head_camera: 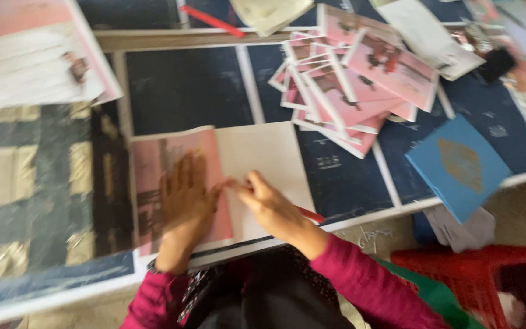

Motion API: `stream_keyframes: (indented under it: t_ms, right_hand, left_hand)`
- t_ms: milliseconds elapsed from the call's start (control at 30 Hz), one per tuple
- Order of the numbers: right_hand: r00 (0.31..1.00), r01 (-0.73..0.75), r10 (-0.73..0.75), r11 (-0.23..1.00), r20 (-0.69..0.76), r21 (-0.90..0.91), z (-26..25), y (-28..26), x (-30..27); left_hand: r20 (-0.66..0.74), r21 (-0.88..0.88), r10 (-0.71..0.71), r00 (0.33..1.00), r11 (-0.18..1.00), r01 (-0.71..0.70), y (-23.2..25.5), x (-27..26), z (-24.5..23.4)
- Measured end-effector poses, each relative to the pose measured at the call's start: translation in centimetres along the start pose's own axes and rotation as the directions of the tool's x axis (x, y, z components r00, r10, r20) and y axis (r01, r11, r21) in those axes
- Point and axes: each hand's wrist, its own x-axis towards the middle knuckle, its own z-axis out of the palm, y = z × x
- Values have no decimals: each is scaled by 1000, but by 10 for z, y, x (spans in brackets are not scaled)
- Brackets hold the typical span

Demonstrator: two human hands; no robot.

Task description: The person inserts pink printed sheets into white folded covers on a table. They smooth the sheets with their hands and a red tool, then stack the completed booklets.

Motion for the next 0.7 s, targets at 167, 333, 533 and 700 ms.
stream_keyframes:
  t_ms: [167,333,533,700]
  right_hand:
    - [991,136,-134,987,26,-89,10,-35,-40]
    - [983,183,-177,968,53,-172,34,-5,-31]
    - [990,79,-48,969,133,-235,34,55,76]
    - [993,-113,115,988,17,-107,45,94,122]
  left_hand:
    - [-185,77,-9,983,997,23,-1,-7,11]
    - [-347,105,39,937,995,-3,-1,-7,18]
    - [-35,-16,-23,999,1000,22,2,-3,7]
    - [-47,-43,-8,999,999,6,0,-5,8]
